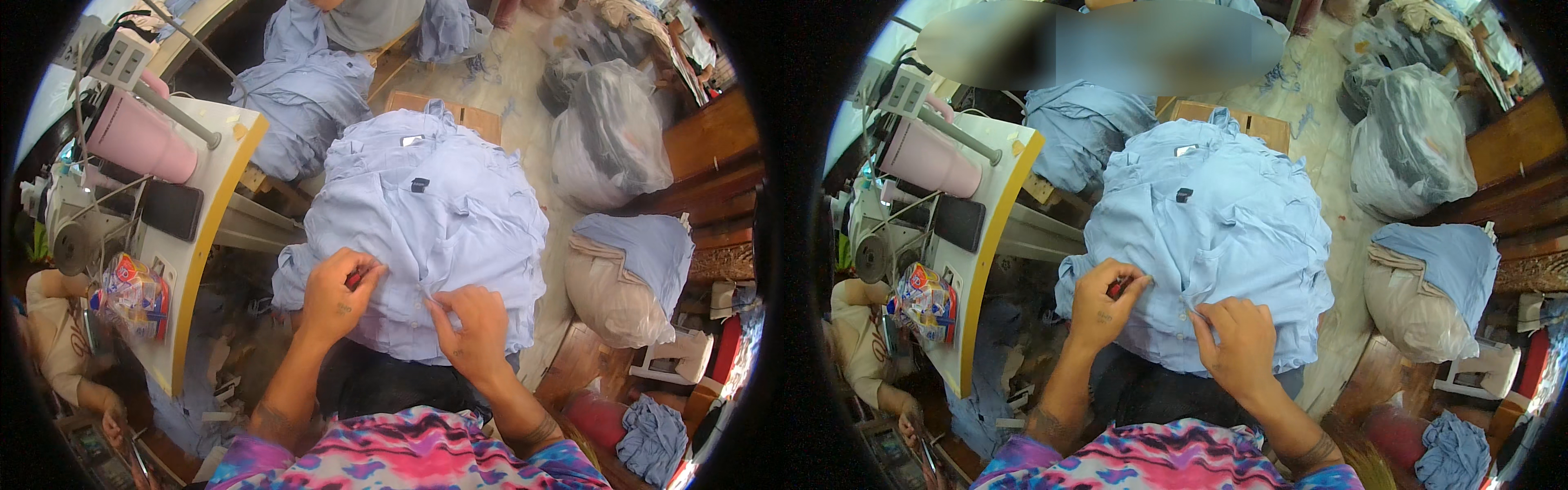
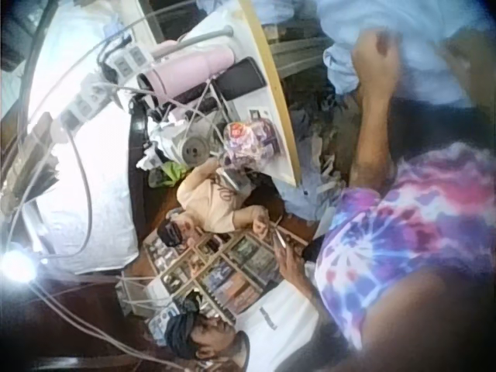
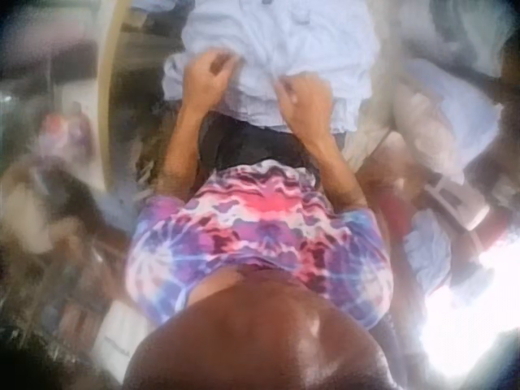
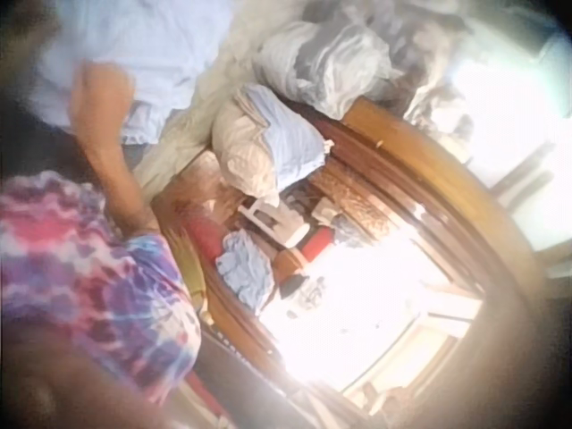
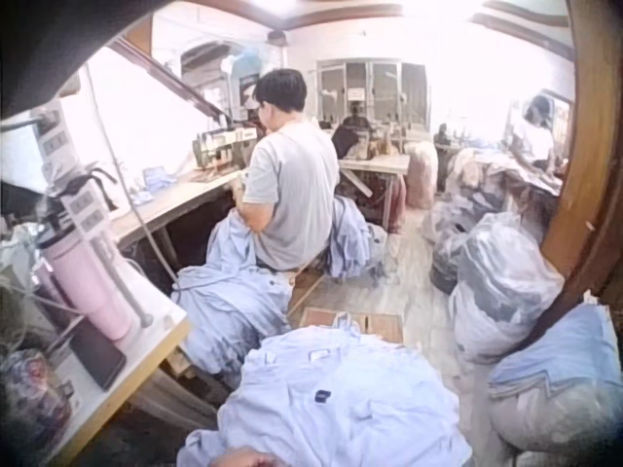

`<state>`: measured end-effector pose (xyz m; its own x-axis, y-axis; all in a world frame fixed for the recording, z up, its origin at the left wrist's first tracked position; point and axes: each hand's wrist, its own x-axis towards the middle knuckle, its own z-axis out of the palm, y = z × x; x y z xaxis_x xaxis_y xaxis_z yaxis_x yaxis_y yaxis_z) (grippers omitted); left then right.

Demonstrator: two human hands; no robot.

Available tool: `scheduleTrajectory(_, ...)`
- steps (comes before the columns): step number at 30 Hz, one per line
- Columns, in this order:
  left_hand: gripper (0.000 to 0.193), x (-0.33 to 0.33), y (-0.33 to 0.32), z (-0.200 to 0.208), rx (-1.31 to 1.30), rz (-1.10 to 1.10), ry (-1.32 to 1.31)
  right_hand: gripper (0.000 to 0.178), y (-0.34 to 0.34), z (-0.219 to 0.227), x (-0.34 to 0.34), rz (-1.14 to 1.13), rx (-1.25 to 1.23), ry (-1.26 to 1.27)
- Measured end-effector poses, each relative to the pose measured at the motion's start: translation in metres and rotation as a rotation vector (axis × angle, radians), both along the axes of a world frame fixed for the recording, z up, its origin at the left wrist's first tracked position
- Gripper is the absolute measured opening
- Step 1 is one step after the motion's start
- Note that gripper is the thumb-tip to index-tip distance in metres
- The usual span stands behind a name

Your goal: The person trims loose threads and pulls a long excess string from blue collared shirts using small snips and their hands.

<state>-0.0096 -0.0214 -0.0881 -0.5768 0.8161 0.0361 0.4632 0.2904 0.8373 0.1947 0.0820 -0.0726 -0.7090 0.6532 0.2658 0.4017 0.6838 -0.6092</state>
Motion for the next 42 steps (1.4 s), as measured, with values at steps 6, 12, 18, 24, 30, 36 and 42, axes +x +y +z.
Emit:
scheduleTrajectory(6,0.021,0.014,0.029,-0.003,0.105,0.214,-0.198,0.018,0.001,0.008,-0.024,-0.109,-0.285,0.132)
scheduleTrajectory(12,0.014,0.014,0.008,0.026,0.281,0.13,-0.911,0.036,0.009,0.019,-0.032,-0.14,-1.015,0.389)
scheduleTrajectory(18,0.011,0.031,-0.041,0.006,0.291,0.073,-1.115,0.047,-0.012,0.024,-0.026,-0.048,-1.556,0.328)
scheduleTrajectory(24,0.015,0.049,-0.047,-0.003,0.264,0.132,-0.663,0.039,-0.031,0.003,-0.027,-0.09,-1.322,0.32)
scheduleTrajectory(30,0.015,0.045,-0.042,0.039,0.292,0.127,-0.054,0.029,-0.04,0.001,-0.031,-0.1,-1.139,0.468)
scheduleTrajectory(36,0.018,0.026,-0.02,0.05,0.339,-0.016,0.121,0.027,-0.047,0.003,-0.037,-0.073,-0.987,0.486)
scheduleTrajectory(42,0.022,0.021,-0.017,0.045,0.286,-0.079,0.1,0.025,-0.045,-0.002,-0.038,-0.091,-0.928,0.469)
